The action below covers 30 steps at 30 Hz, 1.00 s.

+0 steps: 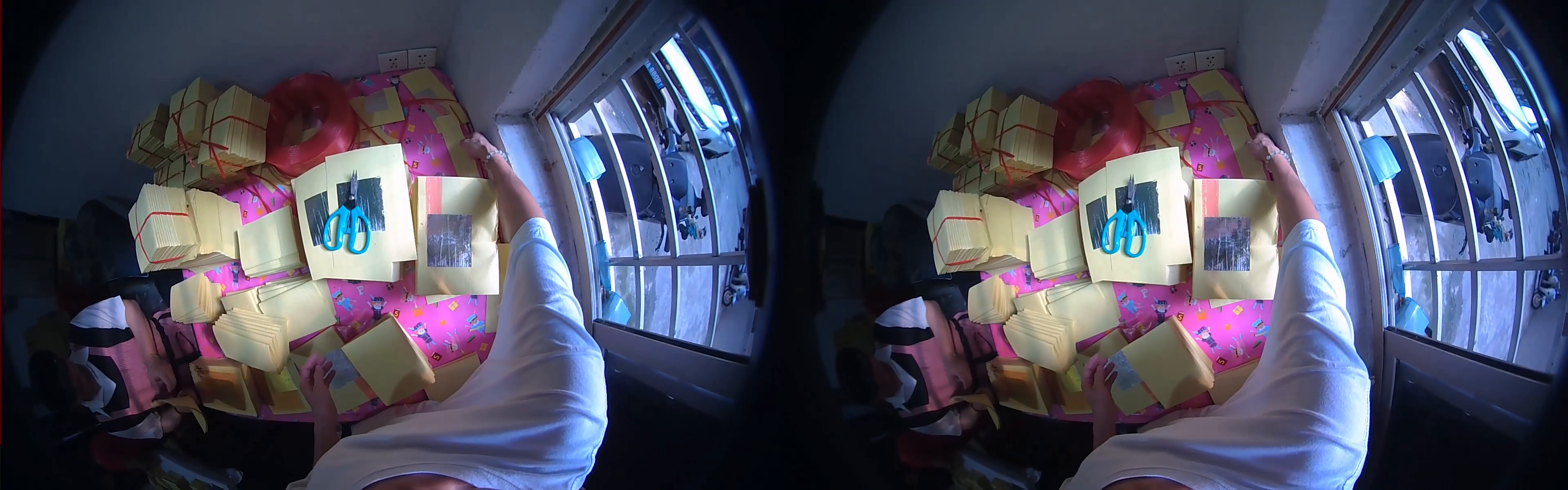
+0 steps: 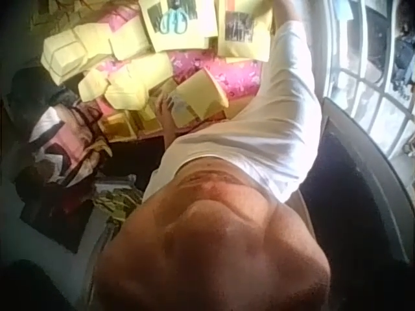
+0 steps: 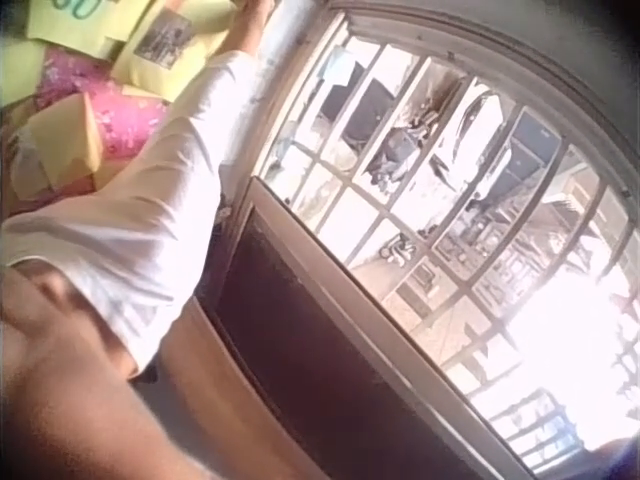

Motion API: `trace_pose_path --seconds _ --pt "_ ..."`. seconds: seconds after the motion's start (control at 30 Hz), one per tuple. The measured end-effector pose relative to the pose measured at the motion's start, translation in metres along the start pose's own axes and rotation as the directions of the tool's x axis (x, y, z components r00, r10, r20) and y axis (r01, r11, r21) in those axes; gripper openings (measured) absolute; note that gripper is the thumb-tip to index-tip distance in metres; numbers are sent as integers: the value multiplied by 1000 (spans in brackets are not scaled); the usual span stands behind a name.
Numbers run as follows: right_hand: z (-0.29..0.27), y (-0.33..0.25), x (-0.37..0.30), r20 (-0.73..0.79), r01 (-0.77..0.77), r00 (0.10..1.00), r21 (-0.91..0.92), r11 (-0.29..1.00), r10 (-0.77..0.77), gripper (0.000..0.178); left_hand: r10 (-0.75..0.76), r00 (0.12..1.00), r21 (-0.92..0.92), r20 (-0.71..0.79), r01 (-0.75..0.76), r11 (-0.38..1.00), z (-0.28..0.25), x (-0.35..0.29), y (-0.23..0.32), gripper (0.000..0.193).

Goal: Folding and bundling stacks of yellow paper using red ribbon.

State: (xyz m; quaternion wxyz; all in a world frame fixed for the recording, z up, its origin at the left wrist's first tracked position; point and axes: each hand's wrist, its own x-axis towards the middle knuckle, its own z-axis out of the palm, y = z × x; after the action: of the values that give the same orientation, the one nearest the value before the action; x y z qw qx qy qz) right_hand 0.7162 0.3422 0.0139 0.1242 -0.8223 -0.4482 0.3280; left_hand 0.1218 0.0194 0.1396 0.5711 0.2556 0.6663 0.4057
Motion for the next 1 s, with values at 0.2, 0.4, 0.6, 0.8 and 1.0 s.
trace_pose_path --seconds 0.2,0.4,0.6,0.8,1.0 --pt "-29 -46 -33 -152 23 987 436 900 48 33 -6 1000 12 8 6 1000 5 -6 3 28" --pt "-79 -90 -107 -490 117 870 299 947 48 21 44 995 17 90 -46 999 -1 -10 2 29" --pt "-109 -123 -201 -745 426 532 -175 887 -402 14 133 969 -48 208 -126 991 -6 -20 13 31" --pt "-136 -180 -297 -749 429 388 -370 824 -538 15 234 932 -129 279 -205 970 -13 -35 23 32" --pt "-133 -214 -377 -804 423 211 -438 793 -556 18 281 870 -165 404 -233 958 -10 -59 46 31"
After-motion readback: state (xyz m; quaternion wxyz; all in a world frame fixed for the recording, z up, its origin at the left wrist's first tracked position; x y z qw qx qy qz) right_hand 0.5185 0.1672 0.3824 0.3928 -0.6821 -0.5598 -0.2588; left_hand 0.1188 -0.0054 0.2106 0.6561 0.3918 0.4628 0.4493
